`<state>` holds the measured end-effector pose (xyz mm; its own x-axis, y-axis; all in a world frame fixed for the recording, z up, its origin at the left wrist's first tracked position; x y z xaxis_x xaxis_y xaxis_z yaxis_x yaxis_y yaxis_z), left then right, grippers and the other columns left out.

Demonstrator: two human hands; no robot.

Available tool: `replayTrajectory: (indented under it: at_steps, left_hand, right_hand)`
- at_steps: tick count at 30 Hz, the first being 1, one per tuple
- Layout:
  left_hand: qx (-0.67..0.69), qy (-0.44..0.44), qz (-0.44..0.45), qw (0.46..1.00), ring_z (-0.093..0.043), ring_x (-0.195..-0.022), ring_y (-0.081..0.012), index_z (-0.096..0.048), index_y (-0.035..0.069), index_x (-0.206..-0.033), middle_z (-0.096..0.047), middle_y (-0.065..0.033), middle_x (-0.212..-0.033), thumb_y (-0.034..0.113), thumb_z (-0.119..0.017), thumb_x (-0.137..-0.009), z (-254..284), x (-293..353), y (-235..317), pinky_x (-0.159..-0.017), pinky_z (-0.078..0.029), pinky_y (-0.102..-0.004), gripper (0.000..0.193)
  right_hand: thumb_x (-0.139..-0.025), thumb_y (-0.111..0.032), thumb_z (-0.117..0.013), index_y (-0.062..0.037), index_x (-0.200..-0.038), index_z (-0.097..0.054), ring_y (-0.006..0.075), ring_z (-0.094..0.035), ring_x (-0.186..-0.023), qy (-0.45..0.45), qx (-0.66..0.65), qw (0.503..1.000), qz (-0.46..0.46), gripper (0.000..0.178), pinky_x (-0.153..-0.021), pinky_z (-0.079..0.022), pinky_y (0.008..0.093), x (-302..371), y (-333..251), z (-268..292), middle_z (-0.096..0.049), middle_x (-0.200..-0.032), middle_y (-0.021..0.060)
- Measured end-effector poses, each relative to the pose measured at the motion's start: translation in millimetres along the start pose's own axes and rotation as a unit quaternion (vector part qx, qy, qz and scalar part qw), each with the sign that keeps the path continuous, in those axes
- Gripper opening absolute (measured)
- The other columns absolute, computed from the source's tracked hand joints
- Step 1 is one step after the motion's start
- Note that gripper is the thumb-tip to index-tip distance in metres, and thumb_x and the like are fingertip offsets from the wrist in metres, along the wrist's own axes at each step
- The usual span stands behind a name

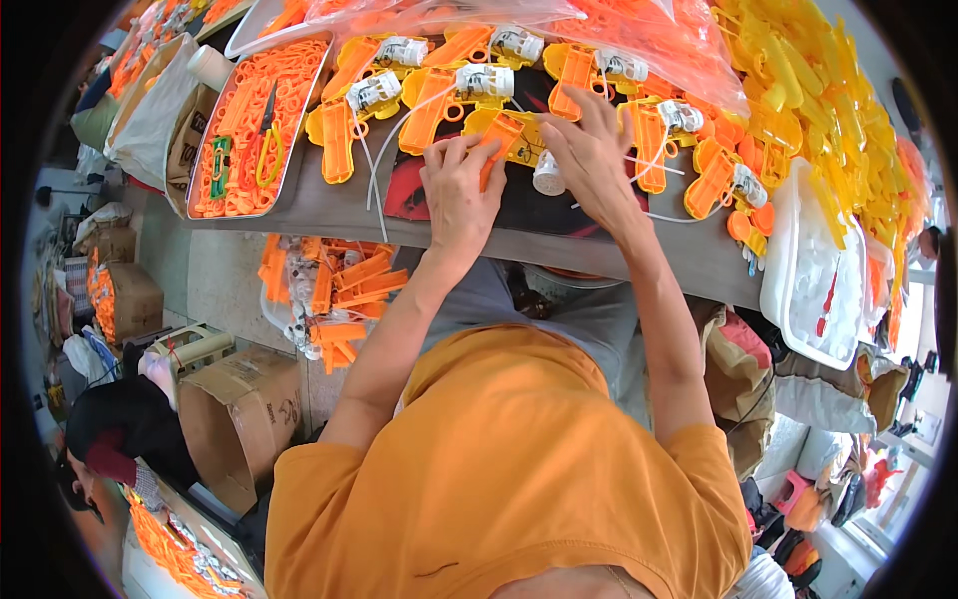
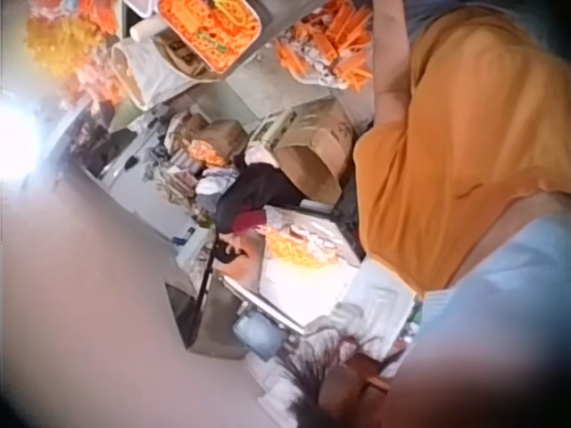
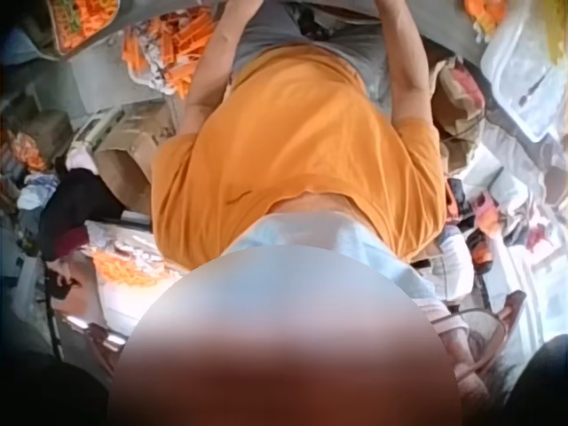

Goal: Assembling components into toy guns, trimming plastic fasteners with scissors, and placing the finished toys into plastic bags for packaging.

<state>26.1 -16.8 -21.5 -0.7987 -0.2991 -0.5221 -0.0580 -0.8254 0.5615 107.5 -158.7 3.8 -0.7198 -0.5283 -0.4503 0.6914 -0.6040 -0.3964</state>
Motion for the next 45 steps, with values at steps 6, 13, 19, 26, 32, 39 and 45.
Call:
replayTrajectory:
  at_steps: [6, 13, 19, 26, 32, 39, 45]
  left_hand:
    - [-0.033, 0.066, -0.124, 0.989, -0.051, -0.104, -0.0288, -0.069, 0.007, -0.100, -0.059, -0.0055, -0.105, 0.008, -0.067, -0.082, 18.2, -30.4, 17.7, -0.088, -0.042, -0.0423, 0.018]
    - [0.109, -0.066, -0.169, 0.977, -0.053, -0.095, -0.0287, -0.066, 0.005, -0.092, -0.058, -0.0082, -0.094, 0.010, -0.070, -0.080, -18.5, -36.6, 5.8, -0.084, -0.046, -0.0387, 0.013]
    - [0.075, -0.083, -0.165, 0.980, -0.050, -0.100, -0.0279, -0.068, 0.009, -0.092, -0.056, -0.0063, -0.097, 0.013, -0.076, -0.074, -16.1, -33.7, 5.4, -0.086, -0.046, -0.0380, 0.020]
    - [0.122, -0.044, -0.162, 0.978, -0.051, -0.105, -0.0281, -0.060, 0.009, -0.111, -0.056, -0.0069, -0.107, 0.013, -0.074, -0.074, -5.8, -39.3, 8.9, -0.092, -0.042, -0.0400, 0.040]
    - [-0.017, -0.074, -0.278, 0.957, -0.056, -0.103, -0.0258, -0.058, 0.008, -0.113, -0.058, -0.0073, -0.112, 0.014, -0.070, -0.076, -2.0, -42.5, 63.0, -0.093, -0.043, -0.0408, 0.040]
    - [0.175, -0.161, -0.146, 0.960, -0.061, -0.099, -0.0318, -0.057, 0.005, -0.121, -0.063, -0.0110, -0.104, 0.009, -0.065, -0.084, -7.8, -60.2, 23.2, -0.086, -0.049, -0.0378, 0.037]
    - [0.215, -0.183, -0.140, 0.949, -0.055, -0.109, -0.0278, -0.055, 0.008, -0.127, -0.060, -0.0102, -0.112, 0.011, -0.067, -0.085, -29.8, -50.7, -1.7, -0.098, -0.039, -0.0395, 0.043]
  right_hand:
    - [-0.078, -0.017, -0.073, -0.0125, -0.123, -0.056, 0.0307, -0.048, -0.114, -0.046, 0.034, 0.994, 0.097, 0.049, -0.094, -0.040, 0.0428, 23.8, -37.9, 27.6, -0.051, -0.126, 0.0091]
    - [-0.083, -0.009, -0.068, -0.0031, -0.112, -0.061, 0.0290, -0.058, -0.106, -0.036, -0.144, 0.988, 0.034, 0.030, -0.089, -0.048, 0.0354, 15.0, -3.1, 35.4, -0.055, -0.120, 0.0109]
    - [-0.089, -0.016, -0.065, 0.0000, -0.105, -0.060, 0.0238, -0.063, -0.085, -0.056, -0.200, 0.973, -0.098, 0.022, -0.078, -0.050, 0.0327, -9.4, 3.3, 37.0, -0.064, -0.094, 0.0112]
    - [-0.097, -0.045, -0.035, 0.0052, -0.085, -0.057, 0.0227, -0.062, -0.060, -0.059, -0.120, 0.952, -0.275, 0.056, -0.061, -0.047, 0.0397, -11.5, 47.1, 7.0, -0.059, -0.067, 0.0152]
    - [-0.099, -0.040, -0.029, 0.0030, -0.086, -0.058, 0.0386, -0.064, -0.073, -0.145, -0.131, 0.943, -0.269, 0.054, -0.075, -0.047, 0.0454, -16.0, 52.9, -0.9, -0.062, -0.069, 0.0222]
    - [-0.087, -0.039, -0.059, -0.0038, -0.096, -0.062, 0.0249, -0.058, -0.079, -0.025, -0.067, 0.991, -0.109, 0.037, -0.072, -0.044, 0.0372, 10.8, 21.3, 37.6, -0.059, -0.082, 0.0105]
    - [-0.075, -0.016, -0.074, -0.0106, -0.095, -0.060, 0.0237, -0.050, -0.103, -0.068, 0.096, 0.991, 0.060, 0.025, -0.090, -0.036, 0.0415, 35.9, 8.8, 13.5, -0.054, -0.106, 0.0021]
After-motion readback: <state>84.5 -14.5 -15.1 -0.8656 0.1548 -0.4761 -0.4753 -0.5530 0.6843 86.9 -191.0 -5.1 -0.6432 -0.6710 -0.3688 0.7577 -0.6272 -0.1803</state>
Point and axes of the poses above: each hand's wrist, its own x-axis away from the middle knuckle, its own z-axis out of the back of the hand, y = z × x, the point moved 6 cm from there along -x, towards the middle knuckle
